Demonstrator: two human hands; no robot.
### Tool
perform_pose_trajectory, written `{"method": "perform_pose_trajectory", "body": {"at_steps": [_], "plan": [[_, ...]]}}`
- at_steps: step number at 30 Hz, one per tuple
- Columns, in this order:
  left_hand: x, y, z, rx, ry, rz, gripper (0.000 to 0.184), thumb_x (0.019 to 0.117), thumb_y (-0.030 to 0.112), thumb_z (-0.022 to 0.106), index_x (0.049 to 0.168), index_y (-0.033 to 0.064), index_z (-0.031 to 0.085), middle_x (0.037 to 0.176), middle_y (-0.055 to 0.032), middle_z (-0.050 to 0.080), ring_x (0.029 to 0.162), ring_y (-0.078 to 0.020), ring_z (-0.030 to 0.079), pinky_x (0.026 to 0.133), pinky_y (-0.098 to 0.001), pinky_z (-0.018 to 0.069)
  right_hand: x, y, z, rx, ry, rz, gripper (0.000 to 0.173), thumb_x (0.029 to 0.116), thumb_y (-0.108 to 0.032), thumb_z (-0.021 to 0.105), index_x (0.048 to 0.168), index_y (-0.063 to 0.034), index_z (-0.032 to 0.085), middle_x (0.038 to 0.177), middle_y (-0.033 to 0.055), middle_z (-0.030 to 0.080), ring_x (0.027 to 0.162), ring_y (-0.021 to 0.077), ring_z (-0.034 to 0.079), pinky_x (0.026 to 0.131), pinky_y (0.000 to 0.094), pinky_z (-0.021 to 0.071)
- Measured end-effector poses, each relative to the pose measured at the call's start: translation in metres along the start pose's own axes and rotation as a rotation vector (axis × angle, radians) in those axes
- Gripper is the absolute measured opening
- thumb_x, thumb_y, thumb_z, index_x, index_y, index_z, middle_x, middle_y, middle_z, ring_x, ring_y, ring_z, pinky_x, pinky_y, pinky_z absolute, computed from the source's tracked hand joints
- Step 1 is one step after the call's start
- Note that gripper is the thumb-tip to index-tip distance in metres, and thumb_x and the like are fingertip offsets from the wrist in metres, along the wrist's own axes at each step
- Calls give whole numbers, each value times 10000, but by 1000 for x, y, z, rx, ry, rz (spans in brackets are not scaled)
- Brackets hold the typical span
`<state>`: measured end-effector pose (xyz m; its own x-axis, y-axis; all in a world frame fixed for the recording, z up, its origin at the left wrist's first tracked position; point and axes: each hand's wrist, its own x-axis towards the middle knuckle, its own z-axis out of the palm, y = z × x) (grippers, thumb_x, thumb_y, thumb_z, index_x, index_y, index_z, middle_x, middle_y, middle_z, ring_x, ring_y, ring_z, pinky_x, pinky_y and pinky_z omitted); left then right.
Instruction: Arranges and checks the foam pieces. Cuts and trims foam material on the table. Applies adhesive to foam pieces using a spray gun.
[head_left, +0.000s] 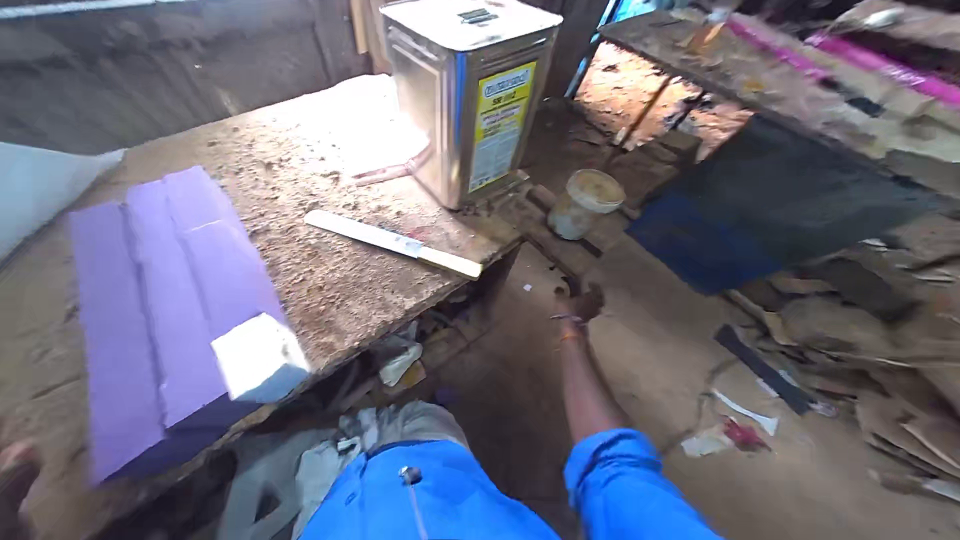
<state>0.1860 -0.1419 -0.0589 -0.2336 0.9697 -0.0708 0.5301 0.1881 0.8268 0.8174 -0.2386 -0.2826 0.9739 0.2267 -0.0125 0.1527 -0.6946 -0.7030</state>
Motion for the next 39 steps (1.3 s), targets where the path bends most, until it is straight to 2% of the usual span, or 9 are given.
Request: {"method": "perform_pose_trajectory", "body": {"at_steps": [3, 9, 11, 14, 18, 21, 25, 29, 39], "plan": [[53, -35, -26, 191, -58, 326, 643, 1045, 381, 527, 1558, 25, 374, 1610, -205, 374, 1423, -310, 466, 1160, -489, 406, 47, 3, 2, -176, -211, -281, 438, 1008, -309, 658, 1243, 61, 658, 1214, 339, 649, 1153, 516, 615, 999, 677, 456], [95, 1, -13, 609, -342, 533, 559, 1001, 531, 578, 1468, 225, 571, 1561, -54, 498, 1481, -258, 416, 1181, -571, 377, 34, 14, -28, -67, -91, -51, 629, 1023, -426, 554, 1384, 89, 535, 1365, 320, 582, 1318, 446, 543, 1116, 604, 397], [96, 6, -3, 639, -420, 598, 535, 1008, 532, 568, 1453, 235, 594, 1550, -82, 510, 1464, -289, 440, 1166, -591, 379, 0, 35, -49, 171, 118, -31, 647, 983, -419, 638, 1432, 31, 515, 1364, 176, 624, 1286, 227, 599, 1131, 370, 452], [107, 2, 10, 694, -502, 635, 514, 1026, 555, 502, 1455, 285, 589, 1554, -109, 498, 1435, -317, 473, 1133, -619, 401, -59, 84, -79, 201, 239, -226, 579, 1011, -321, 613, 1401, 93, 503, 1378, 236, 585, 1290, 234, 581, 1103, 328, 456], [129, 5, 28, 755, -619, 647, 471, 1067, 526, 439, 1481, 335, 553, 1575, -140, 456, 1452, -354, 438, 1141, -631, 379, -200, 84, -111, 580, -24, -270, 420, 992, -156, 653, 1258, 143, 528, 1129, 121, 668, 822, 81, 701, 678, 277, 633], [150, 8, 44, 768, -675, 719, 465, 1079, 505, 418, 1472, 309, 572, 1530, -177, 487, 1410, -397, 464, 1103, -656, 399, -310, 53, -125, 878, -336, -245, 342, 984, -202, 661, 1285, -59, 584, 1162, 37, 728, 841, 162, 749, 552, 312, 635], [165, 13, 57, 816, -742, 760, 499, 1089, 510, 363, 1413, 240, 628, 1457, -177, 568, 1375, -394, 511, 1106, -663, 392, -419, 32, -120, 1084, -634, -216, 341, 934, -197, 753, 1255, -110, 678, 1184, 115, 735, 992, 251, 749, 605, 348, 654], [167, 14, 63, 854, -712, 744, 536, 1083, 518, 355, 1419, 188, 611, 1451, -235, 551, 1363, -454, 502, 1080, -720, 372, -489, 36, -116, 891, -630, -206, 273, 877, -150, 803, 1097, -26, 700, 991, 69, 768, 730, 169, 742, 601, 320, 646], [158, 15, 65, 892, -680, 717, 594, 1069, 570, 297, 1440, 209, 588, 1477, -207, 538, 1409, -424, 465, 1100, -717, 347, -536, 37, -129, 837, -452, -257, 175, 855, -145, 810, 1010, -130, 730, 843, -37, 756, 619, 79, 690, 546, 259, 612]]}}
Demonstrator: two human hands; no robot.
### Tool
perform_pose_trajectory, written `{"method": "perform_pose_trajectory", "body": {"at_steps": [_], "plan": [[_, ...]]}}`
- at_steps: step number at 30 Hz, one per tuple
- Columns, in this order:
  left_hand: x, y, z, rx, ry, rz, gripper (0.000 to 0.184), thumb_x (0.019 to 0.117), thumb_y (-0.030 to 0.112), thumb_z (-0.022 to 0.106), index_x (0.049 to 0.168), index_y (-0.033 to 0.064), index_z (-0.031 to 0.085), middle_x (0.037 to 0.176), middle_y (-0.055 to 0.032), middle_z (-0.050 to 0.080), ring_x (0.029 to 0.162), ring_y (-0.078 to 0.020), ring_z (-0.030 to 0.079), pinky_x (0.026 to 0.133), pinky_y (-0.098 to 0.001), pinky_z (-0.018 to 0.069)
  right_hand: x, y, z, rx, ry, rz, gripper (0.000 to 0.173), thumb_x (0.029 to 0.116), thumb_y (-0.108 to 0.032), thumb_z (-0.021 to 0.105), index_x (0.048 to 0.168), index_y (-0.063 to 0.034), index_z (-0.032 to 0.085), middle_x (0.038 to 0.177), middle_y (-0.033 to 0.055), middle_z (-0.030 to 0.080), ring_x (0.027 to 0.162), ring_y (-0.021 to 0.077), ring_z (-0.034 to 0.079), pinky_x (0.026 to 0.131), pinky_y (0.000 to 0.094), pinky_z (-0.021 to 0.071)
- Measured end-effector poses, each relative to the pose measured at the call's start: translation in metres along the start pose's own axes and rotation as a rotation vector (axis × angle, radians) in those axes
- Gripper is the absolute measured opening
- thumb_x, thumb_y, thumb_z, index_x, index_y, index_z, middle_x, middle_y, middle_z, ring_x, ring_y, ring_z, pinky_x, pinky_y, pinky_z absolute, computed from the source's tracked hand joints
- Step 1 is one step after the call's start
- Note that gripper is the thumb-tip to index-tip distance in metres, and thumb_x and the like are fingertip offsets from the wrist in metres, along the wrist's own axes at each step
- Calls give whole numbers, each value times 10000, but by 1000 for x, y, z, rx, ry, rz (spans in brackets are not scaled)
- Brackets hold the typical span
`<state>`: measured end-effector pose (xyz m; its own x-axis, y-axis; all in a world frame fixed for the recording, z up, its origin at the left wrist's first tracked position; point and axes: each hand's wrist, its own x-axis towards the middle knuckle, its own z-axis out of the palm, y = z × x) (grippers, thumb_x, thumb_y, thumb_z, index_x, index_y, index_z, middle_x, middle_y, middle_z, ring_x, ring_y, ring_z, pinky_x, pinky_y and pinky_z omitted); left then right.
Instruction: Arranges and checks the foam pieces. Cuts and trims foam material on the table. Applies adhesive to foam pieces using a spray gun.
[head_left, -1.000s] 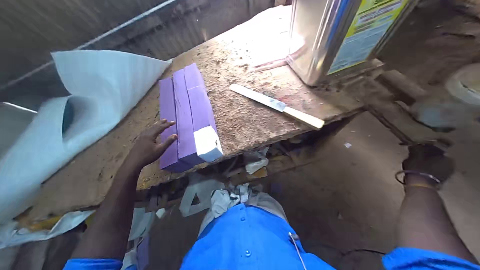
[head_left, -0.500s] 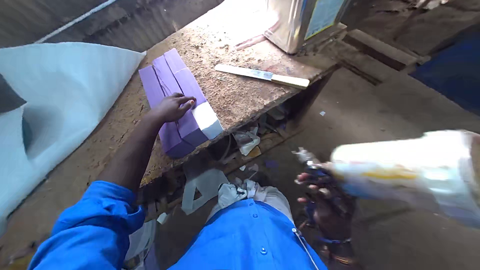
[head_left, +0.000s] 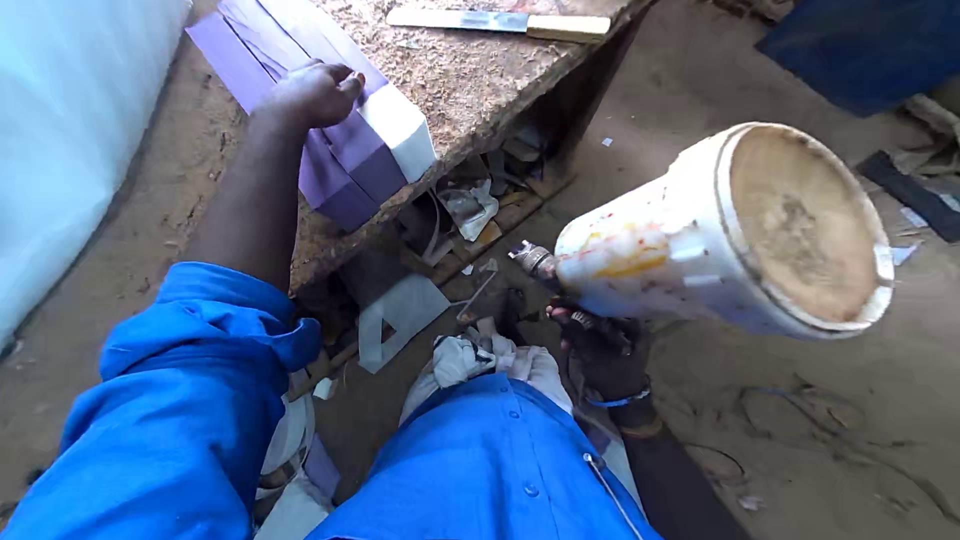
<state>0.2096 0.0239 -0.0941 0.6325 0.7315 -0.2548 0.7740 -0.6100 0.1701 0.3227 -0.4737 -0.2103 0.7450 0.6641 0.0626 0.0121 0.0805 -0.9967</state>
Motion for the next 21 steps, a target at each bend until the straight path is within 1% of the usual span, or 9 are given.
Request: {"method": "perform_pose_trajectory", "body": {"at_steps": [3, 6, 8, 11, 13, 14, 16, 18, 21], "plan": [[-3, 1, 1, -5, 1, 8, 601, 1074, 567, 282, 1431, 196, 591, 1465, -208, 551, 1407, -427, 469, 1097, -722, 344, -2, -1, 0, -41, 26, -54, 220, 862, -147, 811, 1046, -110, 695, 890, -22, 756, 616, 88, 685, 519, 257, 604], [-4, 1, 0, -1, -7, 13, 607, 1077, 568, 272, 1422, 189, 595, 1448, -216, 563, 1394, -433, 481, 1085, -729, 347, -4, -4, -2, -25, 0, -20, 190, 859, -137, 802, 1021, -88, 717, 863, 8, 760, 577, 103, 673, 496, 261, 590], [-4, 1, 1, -4, -6, 13, 610, 1079, 562, 262, 1410, 178, 602, 1430, -225, 574, 1377, -440, 496, 1069, -743, 352, -6, -5, 1, -35, 41, -53, 192, 860, -133, 802, 1027, -90, 717, 886, 17, 763, 573, 109, 670, 483, 262, 585], [-7, 1, 1, -33, -6, -10, 622, 1086, 556, 244, 1400, 161, 608, 1415, -237, 581, 1363, -447, 507, 1057, -750, 353, -7, -2, -5, -31, 24, -59, 206, 855, -126, 803, 1038, -85, 720, 887, 14, 761, 594, 107, 680, 506, 269, 600], [-9, 2, 0, -51, -5, -13, 637, 1093, 543, 222, 1363, 124, 619, 1360, -259, 605, 1319, -462, 537, 1026, -754, 367, -10, -1, -6, 15, 17, -55, 197, 848, -91, 791, 1031, -80, 720, 895, 19, 763, 634, 108, 693, 541, 271, 605], [-8, 2, -1, -53, -8, -14, 646, 1093, 541, 209, 1350, 118, 623, 1345, -263, 611, 1304, -463, 547, 1014, -757, 372, -11, -3, -4, 6, 41, -82, 185, 849, -85, 787, 1021, -85, 721, 888, 9, 765, 633, 101, 696, 538, 262, 605], [-6, 2, -1, -58, -17, -28, 651, 1089, 550, 185, 1359, 154, 626, 1355, -247, 614, 1310, -454, 549, 1016, -752, 377, -10, -2, -6, -25, 57, -140, 204, 852, -108, 799, 1040, -94, 720, 901, 4, 768, 635, 101, 697, 542, 262, 608], [-5, 3, -2, -82, -27, -38, 654, 1091, 546, 172, 1355, 159, 628, 1348, -241, 620, 1296, -450, 559, 1008, -745, 382, -7, 3, -15, -4, 3, -164, 243, 854, -124, 809, 1065, -54, 712, 911, 70, 762, 641, 157, 701, 528, 301, 606], [-11, 10, -5, -143, -36, -66, 643, 1101, 529, 179, 1348, 146, 631, 1331, -251, 622, 1263, -454, 576, 982, -741, 397, -8, -6, -9, 35, 13, -176, 304, 864, -140, 816, 1125, -66, 679, 948, 83, 757, 665, 168, 709, 527, 296, 610]]}}
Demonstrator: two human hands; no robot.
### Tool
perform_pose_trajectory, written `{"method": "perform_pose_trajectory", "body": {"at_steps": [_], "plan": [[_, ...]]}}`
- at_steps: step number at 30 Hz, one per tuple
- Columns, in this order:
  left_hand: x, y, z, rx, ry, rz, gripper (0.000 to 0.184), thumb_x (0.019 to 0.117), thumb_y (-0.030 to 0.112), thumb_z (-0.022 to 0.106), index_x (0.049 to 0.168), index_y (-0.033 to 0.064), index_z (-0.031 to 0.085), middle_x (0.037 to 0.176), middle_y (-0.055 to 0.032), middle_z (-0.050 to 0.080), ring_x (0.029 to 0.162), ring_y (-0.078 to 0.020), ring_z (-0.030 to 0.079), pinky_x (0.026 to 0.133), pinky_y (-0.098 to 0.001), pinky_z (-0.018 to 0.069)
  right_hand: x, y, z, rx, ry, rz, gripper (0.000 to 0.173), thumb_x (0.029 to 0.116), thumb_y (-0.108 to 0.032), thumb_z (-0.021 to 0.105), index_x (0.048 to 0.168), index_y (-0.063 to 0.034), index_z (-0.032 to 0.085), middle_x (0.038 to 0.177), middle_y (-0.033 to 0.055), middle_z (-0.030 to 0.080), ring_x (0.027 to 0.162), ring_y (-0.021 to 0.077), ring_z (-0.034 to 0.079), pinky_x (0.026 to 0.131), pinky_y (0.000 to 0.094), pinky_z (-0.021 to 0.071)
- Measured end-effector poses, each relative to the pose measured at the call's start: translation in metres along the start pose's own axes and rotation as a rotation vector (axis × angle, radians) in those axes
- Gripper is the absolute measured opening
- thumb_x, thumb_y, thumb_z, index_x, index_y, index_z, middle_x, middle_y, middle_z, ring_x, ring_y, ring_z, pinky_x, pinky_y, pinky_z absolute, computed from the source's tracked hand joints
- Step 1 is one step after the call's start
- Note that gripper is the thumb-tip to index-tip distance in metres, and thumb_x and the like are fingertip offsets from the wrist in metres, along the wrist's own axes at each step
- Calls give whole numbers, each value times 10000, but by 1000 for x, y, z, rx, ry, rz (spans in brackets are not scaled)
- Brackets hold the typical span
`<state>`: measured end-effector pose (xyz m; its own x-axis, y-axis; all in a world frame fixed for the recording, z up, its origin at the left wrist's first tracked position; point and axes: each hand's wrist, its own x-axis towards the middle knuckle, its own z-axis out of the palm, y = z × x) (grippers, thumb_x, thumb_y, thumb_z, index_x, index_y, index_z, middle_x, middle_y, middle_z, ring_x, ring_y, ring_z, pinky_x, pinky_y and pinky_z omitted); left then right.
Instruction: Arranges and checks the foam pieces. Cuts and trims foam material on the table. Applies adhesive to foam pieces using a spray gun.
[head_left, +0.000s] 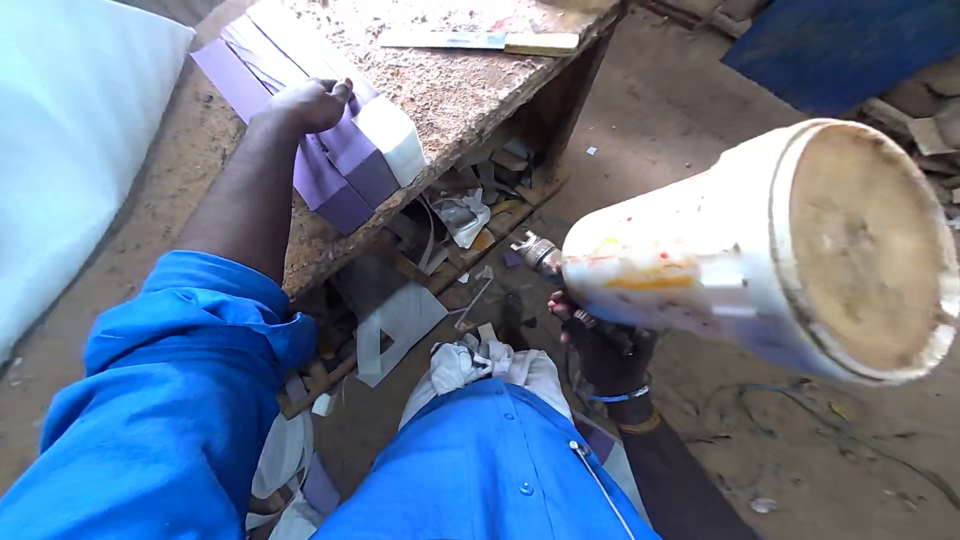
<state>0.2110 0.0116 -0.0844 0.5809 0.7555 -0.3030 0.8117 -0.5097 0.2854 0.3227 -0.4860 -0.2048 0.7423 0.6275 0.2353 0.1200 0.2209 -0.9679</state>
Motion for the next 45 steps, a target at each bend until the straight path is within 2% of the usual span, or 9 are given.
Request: {"method": "perform_pose_trajectory", "body": {"at_steps": [14, 17, 19, 21, 26, 30, 38, 42, 45], "plan": [[-3, 8, -7, -122, -35, -136, 666, 1096, 559, 146, 1338, 184, 640, 1369, -250, 588, 1247, -459, 573, 938, -734, 430, -9, 8, -7, 8, -59, 99, 278, 859, -106, 777, 1091, 2, 667, 932, 112, 753, 690, 181, 717, 569, 306, 617], [-3, 9, -8, -124, -42, -152, 672, 1092, 574, 144, 1328, 191, 644, 1375, -239, 586, 1254, -454, 568, 940, -732, 430, -1, -26, 22, -35, 166, 499, 208, 740, 84, 744, 881, -49, 668, 764, 89, 708, 617, 199, 662, 648, 328, 599], [-2, 9, -9, -113, -43, -150, 668, 1091, 578, 146, 1318, 200, 648, 1368, -234, 592, 1247, -451, 573, 929, -732, 434, -15, 13, -8, 97, -102, 164, 241, 884, -46, 759, 1108, -2, 682, 949, 127, 742, 736, 198, 711, 673, 339, 627], [-1, 8, -8, -106, -40, -138, 670, 1089, 582, 151, 1315, 202, 653, 1365, -233, 597, 1252, -451, 575, 936, -736, 434, -16, 22, -10, 45, -68, -14, 259, 868, -120, 805, 1085, -24, 703, 919, 99, 753, 706, 183, 718, 611, 337, 632], [-1, 7, -9, -87, -45, -140, 667, 1082, 606, 171, 1318, 212, 655, 1372, -226, 596, 1261, -448, 571, 943, -741, 429, -5, -41, 19, -65, 49, 417, 174, 767, 8, 794, 843, -93, 674, 702, -44, 702, 625, 75, 681, 668, 254, 608], [-3, 7, -8, -110, -36, -135, 648, 1083, 598, 196, 1302, 207, 664, 1359, -226, 604, 1256, -449, 575, 945, -747, 427, -26, 13, -2, -4, -99, 47, 210, 850, -170, 826, 1015, -90, 725, 865, 11, 742, 703, 106, 705, 633, 306, 628], [0, 4, -7, -105, -47, -122, 646, 1083, 594, 192, 1311, 206, 656, 1345, -235, 605, 1243, -457, 577, 932, -747, 429, -34, 5, 10, -93, -40, 83, 171, 819, -208, 860, 886, -126, 725, 779, -32, 723, 655, 83, 692, 591, 285, 618], [-1, 4, -7, -94, -52, -118, 647, 1084, 590, 193, 1340, 200, 642, 1371, -228, 596, 1264, -447, 570, 946, -748, 425, -36, -1, 9, -58, -124, 127, 212, 822, -202, 854, 953, -90, 732, 831, -12, 743, 674, 83, 696, 617, 287, 624], [-2, 5, -7, -98, -51, -122, 646, 1085, 592, 198, 1350, 201, 639, 1386, -218, 594, 1283, -439, 562, 960, -748, 420, -34, -19, 16, -192, -140, 143, 219, 851, -251, 836, 914, -62, 744, 826, -18, 741, 748, 52, 708, 743, 268, 620]]}}
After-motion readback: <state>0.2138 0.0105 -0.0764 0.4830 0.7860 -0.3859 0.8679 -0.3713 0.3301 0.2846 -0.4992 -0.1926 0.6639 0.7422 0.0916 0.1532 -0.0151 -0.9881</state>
